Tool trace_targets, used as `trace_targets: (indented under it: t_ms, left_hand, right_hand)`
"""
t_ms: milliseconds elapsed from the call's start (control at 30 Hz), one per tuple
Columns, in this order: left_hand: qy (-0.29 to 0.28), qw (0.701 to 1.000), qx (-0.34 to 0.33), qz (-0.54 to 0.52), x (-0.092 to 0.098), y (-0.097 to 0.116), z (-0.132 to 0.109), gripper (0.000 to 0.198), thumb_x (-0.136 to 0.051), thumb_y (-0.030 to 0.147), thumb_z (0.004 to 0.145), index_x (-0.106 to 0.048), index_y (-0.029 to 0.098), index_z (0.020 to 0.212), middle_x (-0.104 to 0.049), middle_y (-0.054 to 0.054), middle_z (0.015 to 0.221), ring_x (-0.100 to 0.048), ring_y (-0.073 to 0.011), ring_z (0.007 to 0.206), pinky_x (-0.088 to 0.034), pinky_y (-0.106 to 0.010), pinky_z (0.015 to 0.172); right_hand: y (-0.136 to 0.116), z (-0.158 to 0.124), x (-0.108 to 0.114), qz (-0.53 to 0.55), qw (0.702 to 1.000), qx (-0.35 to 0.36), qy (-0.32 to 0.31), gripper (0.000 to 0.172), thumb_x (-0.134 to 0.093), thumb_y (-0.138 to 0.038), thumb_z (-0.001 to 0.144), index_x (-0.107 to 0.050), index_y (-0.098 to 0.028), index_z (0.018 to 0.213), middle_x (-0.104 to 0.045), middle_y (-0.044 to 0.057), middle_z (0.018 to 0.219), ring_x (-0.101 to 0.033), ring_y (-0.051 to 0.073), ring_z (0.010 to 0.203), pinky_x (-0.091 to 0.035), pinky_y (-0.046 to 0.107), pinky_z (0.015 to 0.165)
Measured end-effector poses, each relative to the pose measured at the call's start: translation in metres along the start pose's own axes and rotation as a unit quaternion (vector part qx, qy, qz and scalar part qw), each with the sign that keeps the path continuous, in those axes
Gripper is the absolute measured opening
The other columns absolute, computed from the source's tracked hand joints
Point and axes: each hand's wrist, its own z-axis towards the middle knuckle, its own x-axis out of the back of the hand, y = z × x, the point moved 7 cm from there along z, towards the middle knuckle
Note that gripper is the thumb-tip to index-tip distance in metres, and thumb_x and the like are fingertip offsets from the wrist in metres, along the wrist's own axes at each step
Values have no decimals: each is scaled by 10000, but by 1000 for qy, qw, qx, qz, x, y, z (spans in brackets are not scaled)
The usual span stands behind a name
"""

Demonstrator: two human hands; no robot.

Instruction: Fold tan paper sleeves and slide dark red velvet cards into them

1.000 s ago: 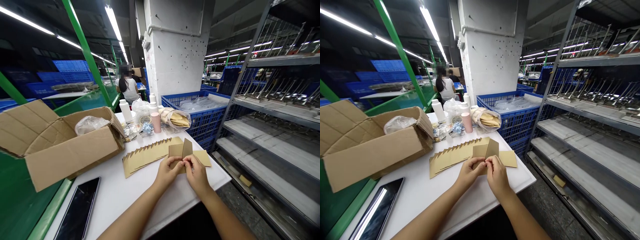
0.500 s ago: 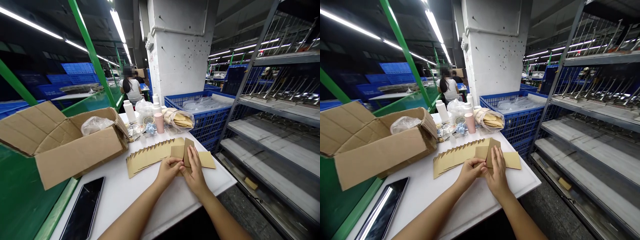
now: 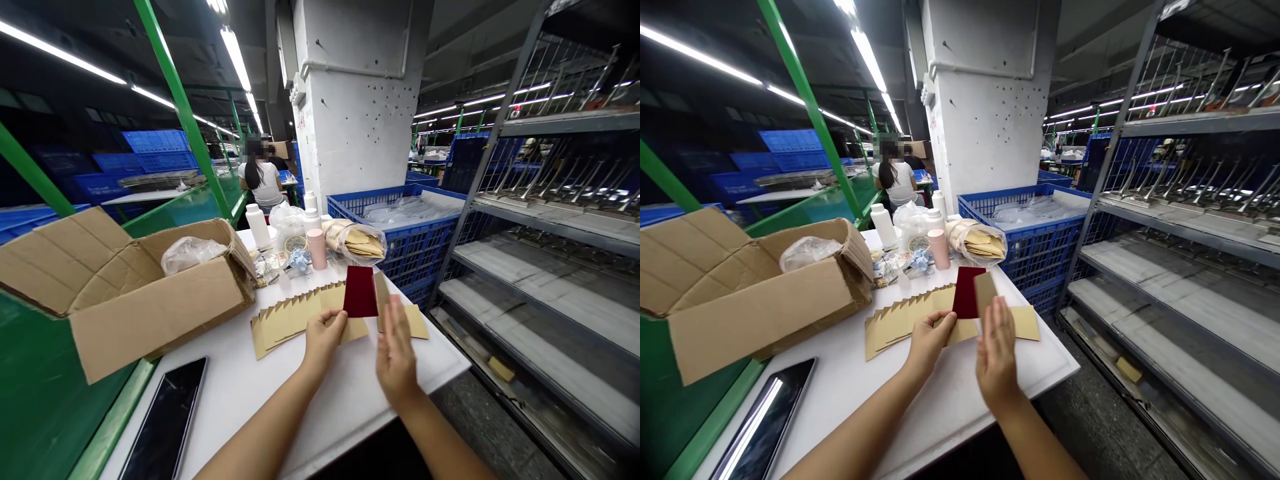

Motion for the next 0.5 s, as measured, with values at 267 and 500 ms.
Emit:
trace_targets:
  t_ms: [267, 500]
  left_hand:
    - [-80, 994, -60, -42, -16, 11, -14, 437, -569, 549, 759, -548, 140, 605, -522, -2, 577, -466, -116, 553, -395, -216, 505]
    - [-100, 988, -87, 75, -17, 11, -10, 458, -529, 558, 770, -493, 154, 557, -460, -4, 580, -429, -126, 558, -354, -222, 488]
  right_hand:
    - [-19, -6, -32, 6, 983, 42, -177, 573, -427, -277, 874, -269, -266, 1425, -259, 75, 1491, -133, 326, 1381, -219, 587, 1050]
    - [51, -8, -18, 324, 883, -338, 8, 496, -468, -429, 856, -445, -164, 1275, -574, 146, 1221, -515, 271, 1167, -455, 440, 906]
